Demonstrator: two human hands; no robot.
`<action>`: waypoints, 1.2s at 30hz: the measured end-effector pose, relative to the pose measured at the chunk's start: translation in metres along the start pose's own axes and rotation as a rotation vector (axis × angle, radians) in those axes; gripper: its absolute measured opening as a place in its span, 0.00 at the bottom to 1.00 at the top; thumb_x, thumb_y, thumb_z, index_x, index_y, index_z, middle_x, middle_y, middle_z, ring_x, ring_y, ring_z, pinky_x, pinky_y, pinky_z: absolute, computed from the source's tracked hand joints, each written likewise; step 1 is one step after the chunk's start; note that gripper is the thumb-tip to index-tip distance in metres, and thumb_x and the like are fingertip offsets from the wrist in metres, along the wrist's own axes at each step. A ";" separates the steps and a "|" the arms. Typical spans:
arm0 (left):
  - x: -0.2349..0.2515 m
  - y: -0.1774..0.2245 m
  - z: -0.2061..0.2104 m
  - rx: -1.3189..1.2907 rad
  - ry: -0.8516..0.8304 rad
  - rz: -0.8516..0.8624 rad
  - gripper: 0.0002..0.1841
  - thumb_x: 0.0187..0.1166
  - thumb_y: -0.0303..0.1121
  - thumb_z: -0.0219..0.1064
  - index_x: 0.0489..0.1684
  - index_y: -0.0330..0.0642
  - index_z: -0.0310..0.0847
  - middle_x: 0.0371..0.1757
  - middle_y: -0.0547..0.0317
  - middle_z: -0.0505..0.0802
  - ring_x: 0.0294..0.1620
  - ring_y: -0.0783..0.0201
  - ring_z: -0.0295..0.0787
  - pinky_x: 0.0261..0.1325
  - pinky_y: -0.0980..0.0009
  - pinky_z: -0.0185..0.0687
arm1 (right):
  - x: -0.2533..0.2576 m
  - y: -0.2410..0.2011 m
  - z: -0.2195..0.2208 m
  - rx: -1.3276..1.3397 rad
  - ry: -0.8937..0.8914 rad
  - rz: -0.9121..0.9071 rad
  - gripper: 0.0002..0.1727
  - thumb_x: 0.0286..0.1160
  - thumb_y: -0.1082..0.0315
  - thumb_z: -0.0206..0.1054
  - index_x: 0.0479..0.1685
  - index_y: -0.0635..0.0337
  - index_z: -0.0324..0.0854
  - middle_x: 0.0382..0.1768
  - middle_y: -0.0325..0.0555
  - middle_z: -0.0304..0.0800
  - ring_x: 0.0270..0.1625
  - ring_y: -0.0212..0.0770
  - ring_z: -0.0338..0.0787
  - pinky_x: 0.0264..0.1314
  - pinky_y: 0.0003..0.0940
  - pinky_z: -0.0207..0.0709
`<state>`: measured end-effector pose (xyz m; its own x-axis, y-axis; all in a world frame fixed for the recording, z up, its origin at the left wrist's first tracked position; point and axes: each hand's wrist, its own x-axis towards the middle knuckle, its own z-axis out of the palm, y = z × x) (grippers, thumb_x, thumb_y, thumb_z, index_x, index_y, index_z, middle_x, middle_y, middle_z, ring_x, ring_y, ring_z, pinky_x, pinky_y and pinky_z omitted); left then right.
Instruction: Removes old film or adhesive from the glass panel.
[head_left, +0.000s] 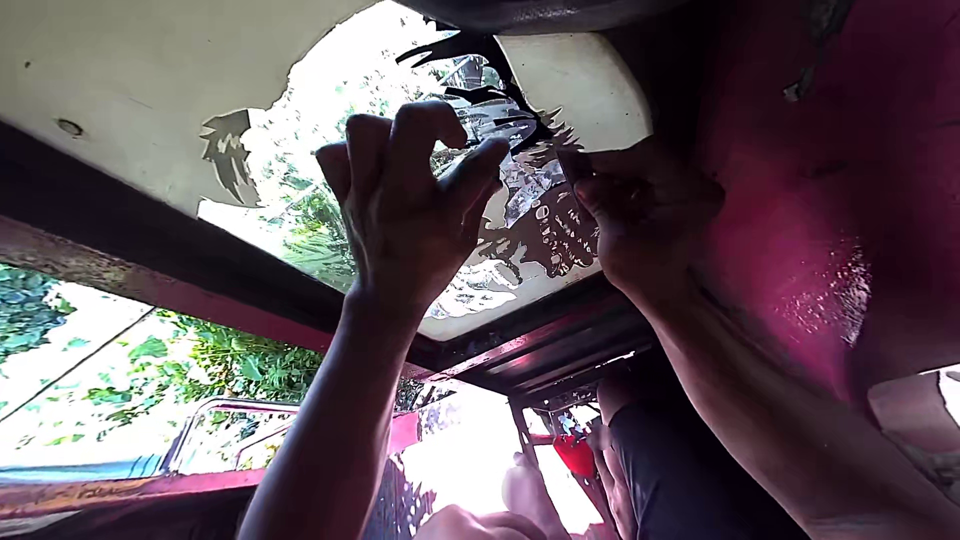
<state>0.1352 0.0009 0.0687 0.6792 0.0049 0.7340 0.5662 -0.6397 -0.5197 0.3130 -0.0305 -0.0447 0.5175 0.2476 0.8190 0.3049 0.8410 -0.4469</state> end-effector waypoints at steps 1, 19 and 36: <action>0.000 -0.002 0.002 0.002 -0.001 0.029 0.08 0.80 0.43 0.72 0.48 0.59 0.94 0.46 0.51 0.90 0.46 0.49 0.79 0.53 0.51 0.60 | -0.003 0.001 -0.003 0.008 0.002 0.013 0.05 0.70 0.80 0.70 0.41 0.71 0.87 0.36 0.37 0.91 0.32 0.16 0.84 0.35 0.13 0.81; -0.038 -0.005 0.009 -0.201 0.106 0.035 0.07 0.83 0.29 0.65 0.36 0.48 0.88 0.47 0.60 0.93 0.55 0.56 0.80 0.63 0.56 0.59 | -0.005 0.003 -0.010 0.005 -0.006 0.016 0.06 0.71 0.79 0.70 0.43 0.72 0.88 0.36 0.38 0.90 0.33 0.16 0.84 0.36 0.12 0.80; -0.117 0.023 -0.010 -0.345 0.140 -0.170 0.06 0.82 0.30 0.64 0.34 0.49 0.85 0.43 0.66 0.91 0.51 0.66 0.79 0.64 0.67 0.63 | 0.013 -0.005 0.039 -0.389 -0.060 -0.346 0.05 0.71 0.75 0.71 0.34 0.66 0.93 0.27 0.52 0.89 0.32 0.39 0.88 0.34 0.27 0.77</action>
<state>0.0638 -0.0223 -0.0251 0.5060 0.0433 0.8614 0.4592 -0.8590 -0.2265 0.2870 -0.0128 -0.0181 0.2908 0.0237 0.9565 0.7304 0.6402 -0.2379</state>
